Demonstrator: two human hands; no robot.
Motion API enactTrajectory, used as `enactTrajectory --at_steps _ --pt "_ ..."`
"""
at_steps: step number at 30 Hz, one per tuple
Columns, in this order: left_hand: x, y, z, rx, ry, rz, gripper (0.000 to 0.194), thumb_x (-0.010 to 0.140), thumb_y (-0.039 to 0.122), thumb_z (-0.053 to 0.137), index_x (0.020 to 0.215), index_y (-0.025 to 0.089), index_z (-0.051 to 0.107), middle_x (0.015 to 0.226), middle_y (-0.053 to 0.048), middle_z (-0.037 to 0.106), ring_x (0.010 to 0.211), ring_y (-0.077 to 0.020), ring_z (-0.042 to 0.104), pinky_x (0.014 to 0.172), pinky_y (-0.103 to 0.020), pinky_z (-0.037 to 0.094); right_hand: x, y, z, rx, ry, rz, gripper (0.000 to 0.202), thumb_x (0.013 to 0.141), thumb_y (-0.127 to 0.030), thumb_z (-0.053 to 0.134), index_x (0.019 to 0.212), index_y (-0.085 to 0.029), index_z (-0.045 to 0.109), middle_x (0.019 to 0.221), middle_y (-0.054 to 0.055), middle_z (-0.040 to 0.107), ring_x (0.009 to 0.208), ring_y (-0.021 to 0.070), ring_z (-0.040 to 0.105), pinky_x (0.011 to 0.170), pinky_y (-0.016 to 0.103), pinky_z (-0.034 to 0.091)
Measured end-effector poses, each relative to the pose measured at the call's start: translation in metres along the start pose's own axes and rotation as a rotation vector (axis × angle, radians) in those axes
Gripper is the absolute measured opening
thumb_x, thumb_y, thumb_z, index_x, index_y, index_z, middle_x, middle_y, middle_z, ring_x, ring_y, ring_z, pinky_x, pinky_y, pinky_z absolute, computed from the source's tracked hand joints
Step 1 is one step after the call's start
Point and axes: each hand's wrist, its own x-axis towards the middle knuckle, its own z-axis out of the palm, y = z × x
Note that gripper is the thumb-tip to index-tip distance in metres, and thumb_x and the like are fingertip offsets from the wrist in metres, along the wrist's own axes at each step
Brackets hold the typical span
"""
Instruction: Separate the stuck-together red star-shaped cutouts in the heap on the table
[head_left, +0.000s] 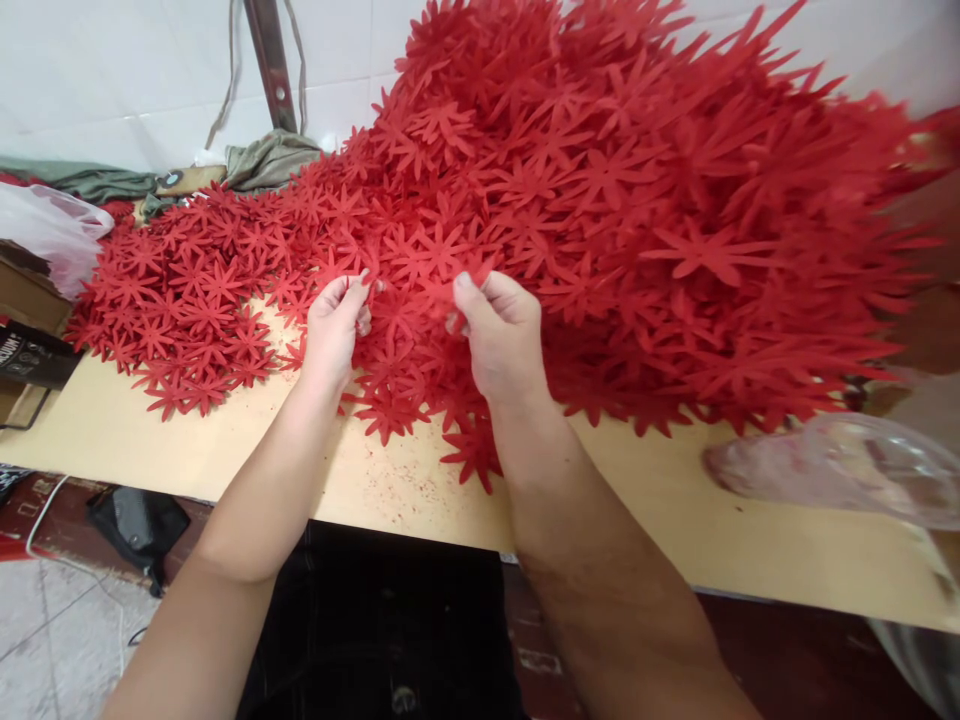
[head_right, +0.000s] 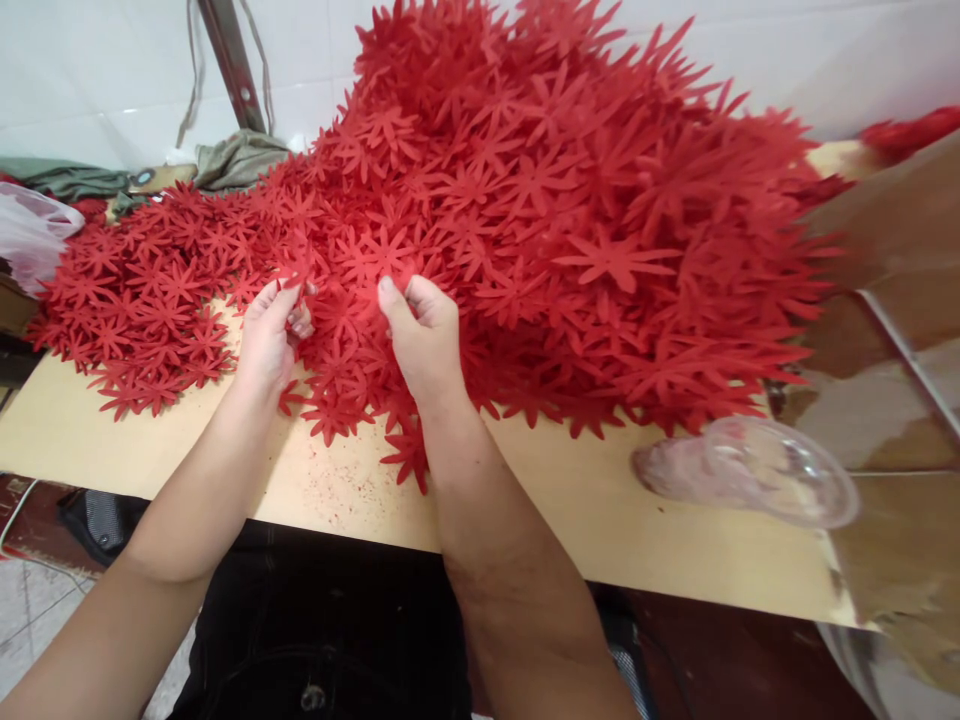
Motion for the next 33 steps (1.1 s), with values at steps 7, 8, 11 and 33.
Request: enactTrajectory --at_steps 7,8,11,33 --pt "-0.006 -0.007 0.006 0.057 -0.079 -0.083 0.038 0.083 0.031 0.062 0.054 0.016 0.043 0.045 0.007 0.036 0.039 -0.0023 0.03 0.041 -0.016 0.023 0.002 0.009 -0.007 -0.342 0.079 -0.259 0.049 0.073 -0.053 0.065 0.114 -0.028 0.058 0.124 0.008 0.052 0.109 0.0207 0.055 0.085 0.037 0.052" --pt "-0.006 -0.007 0.007 0.082 -0.098 -0.08 0.038 0.082 0.032 0.063 0.054 0.016 0.043 0.045 0.007 0.037 0.04 -0.0024 0.031 0.041 -0.017 0.023 0.001 0.006 -0.006 -0.325 0.029 -0.246 0.045 0.076 -0.054 0.062 0.113 -0.028 0.06 0.122 0.008 0.054 0.112 0.0213 0.055 0.088 0.039 0.052" --pt "-0.009 -0.008 0.008 0.125 -0.146 -0.056 0.035 0.081 0.034 0.064 0.057 0.016 0.046 0.048 0.006 0.041 0.042 -0.0024 0.032 0.043 -0.017 0.024 -0.001 -0.001 -0.002 -0.13 -0.144 -0.081 0.036 0.079 -0.056 0.057 0.096 -0.025 0.068 0.099 0.004 0.066 0.097 0.018 0.062 0.088 0.037 0.052" --pt "-0.015 -0.003 0.01 0.295 -0.232 0.11 0.009 0.073 0.025 0.072 0.072 0.018 0.066 0.063 0.004 0.057 0.057 -0.0056 0.046 0.06 -0.018 0.039 0.001 -0.013 0.0 0.033 -0.057 0.124 0.051 0.061 -0.049 0.078 0.046 -0.018 0.039 0.048 -0.007 0.03 0.047 0.0041 0.026 0.045 0.022 0.026"
